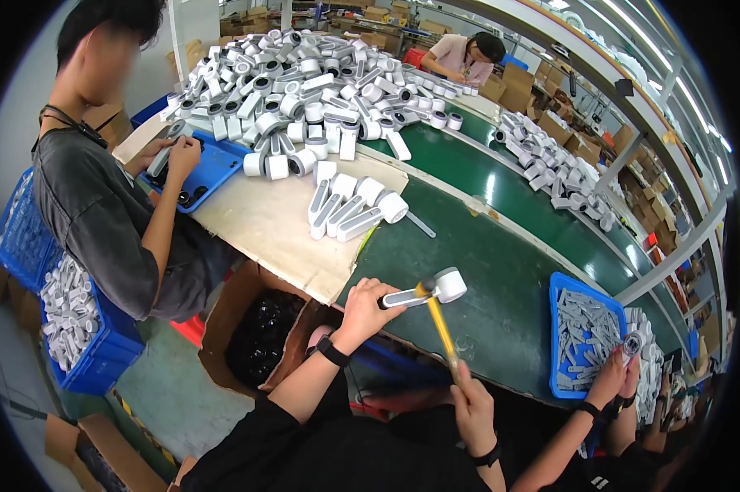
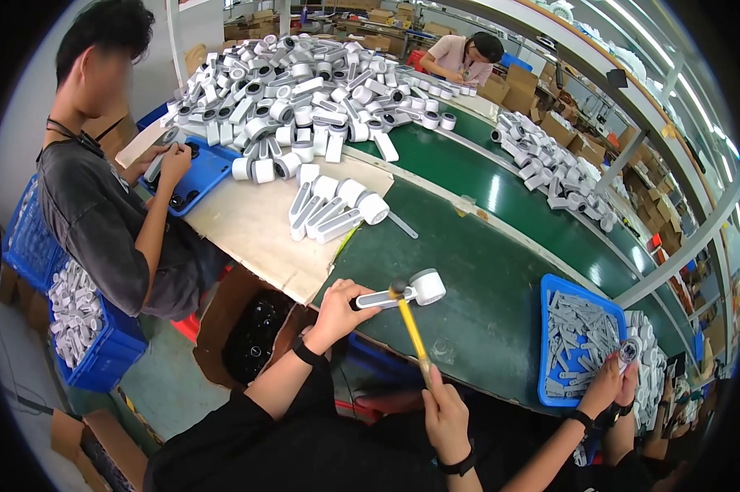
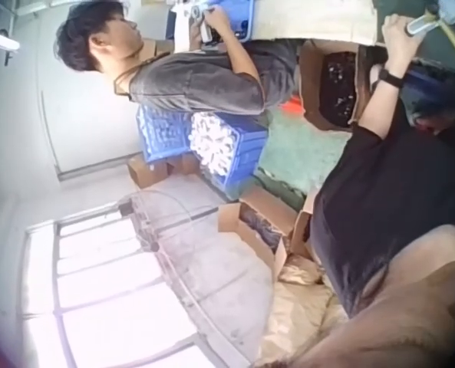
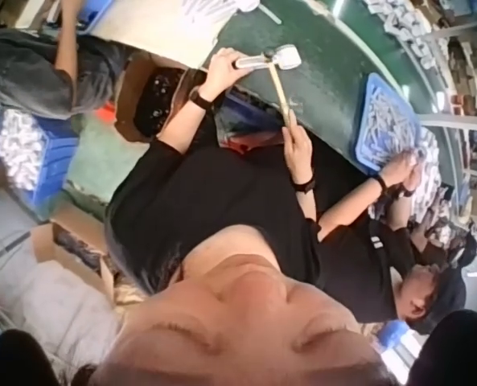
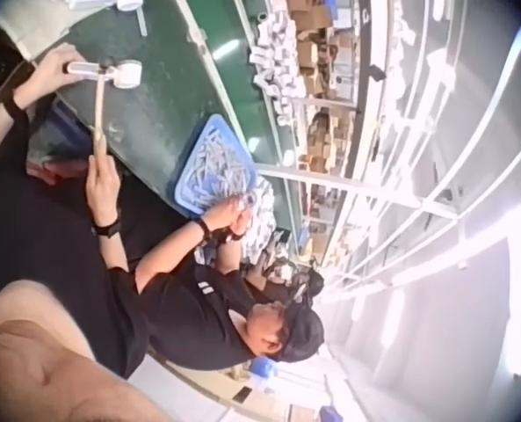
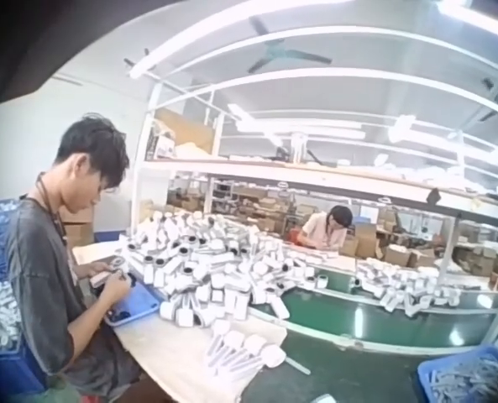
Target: Assembling small metal and plastic components using a hammer on a factory production line.
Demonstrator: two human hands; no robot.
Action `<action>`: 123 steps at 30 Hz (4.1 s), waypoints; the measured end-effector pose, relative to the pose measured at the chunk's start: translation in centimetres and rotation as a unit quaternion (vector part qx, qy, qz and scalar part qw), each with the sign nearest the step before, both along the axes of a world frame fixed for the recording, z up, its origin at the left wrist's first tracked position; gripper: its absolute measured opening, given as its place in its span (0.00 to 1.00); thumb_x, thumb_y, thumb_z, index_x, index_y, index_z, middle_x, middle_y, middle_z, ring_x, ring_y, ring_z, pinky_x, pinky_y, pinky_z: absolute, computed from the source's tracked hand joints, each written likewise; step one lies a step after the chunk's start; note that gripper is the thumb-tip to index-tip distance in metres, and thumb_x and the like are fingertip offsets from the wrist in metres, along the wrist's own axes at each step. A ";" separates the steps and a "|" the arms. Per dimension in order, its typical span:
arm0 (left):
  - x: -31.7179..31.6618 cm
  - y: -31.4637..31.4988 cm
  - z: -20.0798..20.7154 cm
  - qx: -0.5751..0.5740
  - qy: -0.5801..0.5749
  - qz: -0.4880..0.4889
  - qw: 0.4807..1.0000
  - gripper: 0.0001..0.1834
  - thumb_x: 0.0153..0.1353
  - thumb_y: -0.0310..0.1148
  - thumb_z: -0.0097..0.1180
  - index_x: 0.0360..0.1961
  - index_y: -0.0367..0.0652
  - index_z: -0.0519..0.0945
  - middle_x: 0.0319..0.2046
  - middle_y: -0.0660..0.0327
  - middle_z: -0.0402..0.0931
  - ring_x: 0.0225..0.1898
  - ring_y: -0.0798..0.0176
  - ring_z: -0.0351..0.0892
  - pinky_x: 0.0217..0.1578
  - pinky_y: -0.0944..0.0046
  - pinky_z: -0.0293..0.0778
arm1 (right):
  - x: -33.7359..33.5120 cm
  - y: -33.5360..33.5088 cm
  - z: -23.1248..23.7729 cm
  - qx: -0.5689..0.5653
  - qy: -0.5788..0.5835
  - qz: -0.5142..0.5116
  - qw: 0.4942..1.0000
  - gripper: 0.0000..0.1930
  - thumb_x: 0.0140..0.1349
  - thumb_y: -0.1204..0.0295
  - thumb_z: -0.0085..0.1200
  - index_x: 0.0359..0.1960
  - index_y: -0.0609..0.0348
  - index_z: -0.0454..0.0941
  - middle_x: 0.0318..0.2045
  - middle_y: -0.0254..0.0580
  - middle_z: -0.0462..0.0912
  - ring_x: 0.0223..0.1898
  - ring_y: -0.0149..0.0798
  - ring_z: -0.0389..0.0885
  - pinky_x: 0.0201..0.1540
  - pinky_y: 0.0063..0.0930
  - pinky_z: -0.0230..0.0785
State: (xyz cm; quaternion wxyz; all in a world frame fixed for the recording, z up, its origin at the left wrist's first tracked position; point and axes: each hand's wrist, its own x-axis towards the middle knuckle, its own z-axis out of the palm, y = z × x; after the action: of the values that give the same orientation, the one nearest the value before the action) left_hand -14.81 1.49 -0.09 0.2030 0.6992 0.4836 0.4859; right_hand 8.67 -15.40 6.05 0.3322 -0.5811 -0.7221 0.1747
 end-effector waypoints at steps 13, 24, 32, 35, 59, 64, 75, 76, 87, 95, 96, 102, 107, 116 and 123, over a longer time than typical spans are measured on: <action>-0.1 0.3 -0.2 -0.013 -0.006 0.002 1.000 0.14 0.43 0.33 0.73 0.33 0.43 0.86 0.26 0.59 0.77 0.34 0.54 0.73 0.40 0.57 0.70 | -1.1 0.3 0.8 0.005 0.055 0.030 0.998 0.26 0.63 0.80 0.55 0.64 0.63 0.70 0.29 0.45 0.74 0.29 0.38 0.74 0.37 0.25 0.68; 0.0 0.3 -0.8 0.015 0.006 0.015 1.000 0.14 0.43 0.33 0.72 0.32 0.40 0.85 0.25 0.57 0.74 0.33 0.53 0.72 0.36 0.56 0.69 | -1.7 -0.2 0.5 -0.016 0.012 0.064 0.998 0.26 0.61 0.79 0.58 0.63 0.58 0.72 0.26 0.44 0.73 0.25 0.43 0.75 0.31 0.31 0.69; 0.0 0.5 -0.3 0.027 0.007 0.010 1.000 0.14 0.43 0.33 0.73 0.33 0.43 0.86 0.25 0.58 0.76 0.33 0.53 0.73 0.36 0.57 0.69 | -0.4 0.1 0.3 -0.035 0.020 0.029 0.999 0.26 0.61 0.81 0.58 0.63 0.60 0.72 0.25 0.44 0.72 0.26 0.40 0.73 0.31 0.29 0.67; 0.1 0.1 -0.2 0.013 0.012 0.010 1.000 0.14 0.44 0.34 0.73 0.33 0.43 0.87 0.26 0.59 0.77 0.34 0.53 0.74 0.38 0.57 0.70 | 0.1 0.0 -0.6 0.026 0.061 0.008 0.998 0.27 0.62 0.81 0.56 0.64 0.59 0.70 0.25 0.44 0.71 0.26 0.40 0.72 0.32 0.30 0.66; -3.5 6.6 2.3 0.084 0.288 0.223 0.928 0.18 0.46 0.38 0.70 0.37 0.42 0.81 0.32 0.51 0.81 0.37 0.47 0.81 0.39 0.49 0.74 | 4.3 -2.9 -3.7 -0.009 0.217 -0.159 0.963 0.27 0.62 0.81 0.55 0.65 0.62 0.70 0.28 0.31 0.74 0.26 0.23 0.68 0.29 0.17 0.62; -4.0 8.0 1.8 0.066 0.303 0.288 0.906 0.32 0.46 0.36 0.68 0.55 0.43 0.73 0.51 0.48 0.72 0.53 0.47 0.71 0.47 0.48 0.68 | 8.8 -5.8 -4.6 0.070 0.140 -0.278 0.948 0.28 0.64 0.82 0.51 0.68 0.59 0.67 0.27 0.26 0.72 0.22 0.19 0.64 0.24 0.15 0.58; 21.6 -5.4 0.5 -0.018 0.100 -0.320 0.942 0.37 0.51 0.46 0.69 0.60 0.43 0.72 0.63 0.43 0.59 0.61 0.35 0.61 0.60 0.44 0.65 | 8.0 -8.6 -4.4 -0.057 0.310 -0.319 0.894 0.28 0.65 0.77 0.52 0.68 0.59 0.66 0.24 0.27 0.74 0.19 0.19 0.66 0.21 0.15 0.59; 22.3 -5.8 1.0 -0.005 0.142 -0.298 0.944 0.39 0.50 0.47 0.70 0.60 0.43 0.71 0.64 0.44 0.58 0.60 0.35 0.61 0.59 0.44 0.67 | 7.8 -8.7 -4.7 -0.066 0.335 -0.315 0.886 0.28 0.65 0.77 0.52 0.68 0.59 0.66 0.24 0.27 0.74 0.19 0.19 0.66 0.21 0.14 0.60; 13.7 -2.7 2.2 0.016 0.051 -0.258 0.965 0.27 0.52 0.27 0.63 0.56 0.40 0.73 0.54 0.43 0.72 0.55 0.42 0.73 0.56 0.52 0.71 | 6.9 -8.4 -5.1 -0.059 0.373 -0.244 0.893 0.29 0.65 0.79 0.52 0.68 0.59 0.66 0.26 0.29 0.76 0.19 0.18 0.67 0.21 0.13 0.59; 7.4 -1.7 2.7 -0.054 -0.013 -0.162 0.985 0.15 0.57 0.30 0.62 0.45 0.37 0.82 0.41 0.49 0.82 0.42 0.48 0.81 0.45 0.55 0.76 | 5.1 -6.0 -4.7 -0.039 0.292 -0.129 0.947 0.29 0.63 0.81 0.54 0.68 0.58 0.67 0.26 0.27 0.75 0.20 0.18 0.66 0.23 0.14 0.60; 7.2 -1.5 2.1 -0.054 -0.013 -0.155 0.986 0.15 0.57 0.30 0.62 0.45 0.37 0.82 0.41 0.49 0.82 0.42 0.48 0.81 0.45 0.55 0.76 | 4.8 -5.4 -4.0 -0.024 0.261 -0.109 0.959 0.28 0.63 0.81 0.54 0.67 0.59 0.68 0.26 0.26 0.74 0.20 0.18 0.66 0.23 0.14 0.60; 8.5 -1.7 1.5 0.042 0.097 -0.048 0.993 0.13 0.51 0.34 0.69 0.35 0.38 0.83 0.32 0.52 0.80 0.39 0.47 0.78 0.41 0.52 0.73 | 4.4 -3.5 0.0 -0.006 0.128 -0.080 0.988 0.28 0.60 0.81 0.56 0.64 0.63 0.70 0.30 0.42 0.78 0.30 0.32 0.75 0.36 0.23 0.68; 7.6 -0.6 1.2 0.028 0.055 -0.085 0.994 0.12 0.50 0.32 0.69 0.33 0.37 0.83 0.31 0.52 0.80 0.37 0.46 0.77 0.40 0.52 0.74 | 3.4 -3.7 1.2 0.074 0.108 -0.081 0.988 0.27 0.60 0.82 0.56 0.64 0.63 0.70 0.30 0.44 0.77 0.30 0.36 0.75 0.37 0.24 0.68; 7.4 -0.3 0.9 0.022 0.019 -0.107 0.994 0.10 0.50 0.30 0.69 0.31 0.37 0.82 0.29 0.52 0.79 0.35 0.47 0.77 0.39 0.53 0.74 | 3.5 -3.6 1.5 -0.006 0.064 -0.088 0.994 0.26 0.61 0.83 0.54 0.63 0.66 0.70 0.29 0.45 0.74 0.29 0.38 0.75 0.35 0.27 0.68; 7.4 0.0 0.2 0.032 0.004 -0.101 0.994 0.11 0.49 0.30 0.70 0.32 0.37 0.82 0.28 0.53 0.79 0.34 0.48 0.76 0.37 0.54 0.73 | 3.3 -3.1 0.9 -0.002 0.005 -0.058 0.998 0.25 0.62 0.78 0.56 0.63 0.57 0.72 0.26 0.48 0.74 0.27 0.48 0.76 0.31 0.34 0.70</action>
State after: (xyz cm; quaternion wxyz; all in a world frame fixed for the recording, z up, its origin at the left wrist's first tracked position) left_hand -7.43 1.45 0.10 0.2270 0.7527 0.3954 0.4749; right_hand 11.97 -18.51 6.97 0.3444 -0.6221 -0.6847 0.1599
